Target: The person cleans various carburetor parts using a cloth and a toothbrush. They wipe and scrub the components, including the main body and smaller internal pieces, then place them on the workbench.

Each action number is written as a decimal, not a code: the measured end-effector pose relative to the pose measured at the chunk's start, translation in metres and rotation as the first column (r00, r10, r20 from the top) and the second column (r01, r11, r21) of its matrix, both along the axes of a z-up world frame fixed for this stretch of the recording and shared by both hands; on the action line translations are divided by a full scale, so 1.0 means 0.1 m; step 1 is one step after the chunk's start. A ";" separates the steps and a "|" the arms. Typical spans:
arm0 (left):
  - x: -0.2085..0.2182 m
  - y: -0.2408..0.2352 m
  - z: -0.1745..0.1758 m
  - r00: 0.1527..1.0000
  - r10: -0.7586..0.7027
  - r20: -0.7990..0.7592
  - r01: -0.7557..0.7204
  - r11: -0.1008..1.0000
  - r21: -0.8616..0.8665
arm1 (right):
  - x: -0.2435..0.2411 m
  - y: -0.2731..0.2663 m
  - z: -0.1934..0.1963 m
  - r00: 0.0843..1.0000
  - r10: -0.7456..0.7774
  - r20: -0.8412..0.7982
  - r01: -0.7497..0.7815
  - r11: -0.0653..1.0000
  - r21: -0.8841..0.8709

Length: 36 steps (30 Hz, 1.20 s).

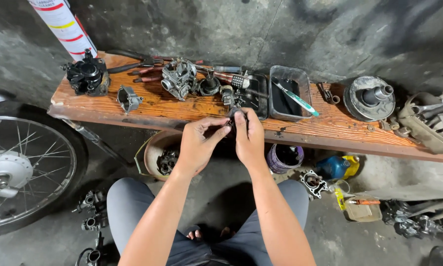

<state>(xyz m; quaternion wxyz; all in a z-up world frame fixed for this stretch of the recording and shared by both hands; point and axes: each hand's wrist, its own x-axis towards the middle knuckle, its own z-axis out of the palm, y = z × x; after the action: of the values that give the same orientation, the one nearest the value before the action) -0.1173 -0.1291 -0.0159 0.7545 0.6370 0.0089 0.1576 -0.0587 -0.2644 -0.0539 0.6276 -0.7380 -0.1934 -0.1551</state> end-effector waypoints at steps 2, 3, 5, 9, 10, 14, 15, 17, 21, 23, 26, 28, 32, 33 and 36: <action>0.07 0.01 -0.10 0.999 0.032 0.021 -0.033 0.999 0.024 | -0.02 0.09 0.07 0.998 -0.056 -0.016 0.057 0.992 0.109; 0.09 0.02 -0.16 0.997 0.066 0.042 -0.068 0.997 0.046 | -0.05 0.13 0.10 0.993 -0.109 -0.039 0.114 0.970 0.214; 0.14 -0.02 -0.31 0.989 0.140 0.052 -0.136 0.988 -0.070 | -0.06 0.09 0.07 0.992 -0.109 -0.062 0.123 0.952 0.282; 0.31 -0.07 -0.32 0.965 0.256 0.065 -0.213 0.900 -0.381 | 0.03 0.06 -0.02 0.997 -0.062 0.041 0.061 0.998 0.032; 0.36 -0.06 -0.34 0.965 0.253 0.063 -0.211 0.900 -0.381 | -0.01 0.12 0.03 0.997 -0.065 0.038 0.064 0.997 0.032; 0.53 0.04 -0.34 0.975 0.220 0.039 -0.194 0.920 -0.341 | 0.06 0.22 0.05 0.980 0.013 0.198 0.008 0.995 -0.104; 0.54 0.09 -0.33 0.981 0.190 0.032 -0.174 0.945 -0.277 | 0.11 0.21 0.00 0.965 0.031 0.259 0.011 0.987 -0.158; 0.70 0.22 -0.47 0.992 0.121 0.027 -0.110 0.959 -0.260 | 0.16 0.22 -0.02 0.957 0.047 0.286 0.001 0.986 -0.167; 0.83 0.40 -0.59 0.989 -0.076 0.126 0.092 0.987 -0.131 | 0.25 0.22 -0.14 0.922 0.083 0.378 -0.016 0.984 -0.179; 0.74 0.42 -0.43 0.980 -0.121 0.160 0.136 0.987 -0.087 | 0.28 0.23 -0.17 0.913 0.091 0.398 -0.024 0.985 -0.171; 0.65 0.43 -0.29 0.967 -0.198 0.162 0.205 0.979 -0.023 | 0.31 0.21 -0.28 0.905 0.116 0.408 -0.055 0.986 -0.158; 0.69 0.44 -0.22 0.961 -0.237 0.146 0.239 0.971 0.003 | 0.35 0.20 -0.29 0.901 0.126 0.415 -0.070 0.987 -0.147; 0.88 0.44 -0.29 0.945 -0.249 0.212 0.257 0.966 -0.008 | 0.40 0.14 -0.29 0.928 0.105 0.357 -0.102 0.994 -0.026; 0.93 0.43 -0.34 0.943 -0.223 0.247 0.227 0.974 0.012 | 0.42 0.12 -0.30 0.944 0.071 0.321 -0.088 0.995 0.041; 0.93 0.31 -0.54 0.948 -0.148 0.282 0.168 0.985 -0.047 | 0.40 0.12 -0.30 0.963 0.110 0.245 -0.172 0.954 0.245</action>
<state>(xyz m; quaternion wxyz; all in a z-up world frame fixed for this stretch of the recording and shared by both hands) -0.0243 -0.0980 -0.0695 0.7805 0.5804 -0.1422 0.1839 -0.0186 -0.2525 -0.0843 0.7035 -0.6090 -0.2944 -0.2179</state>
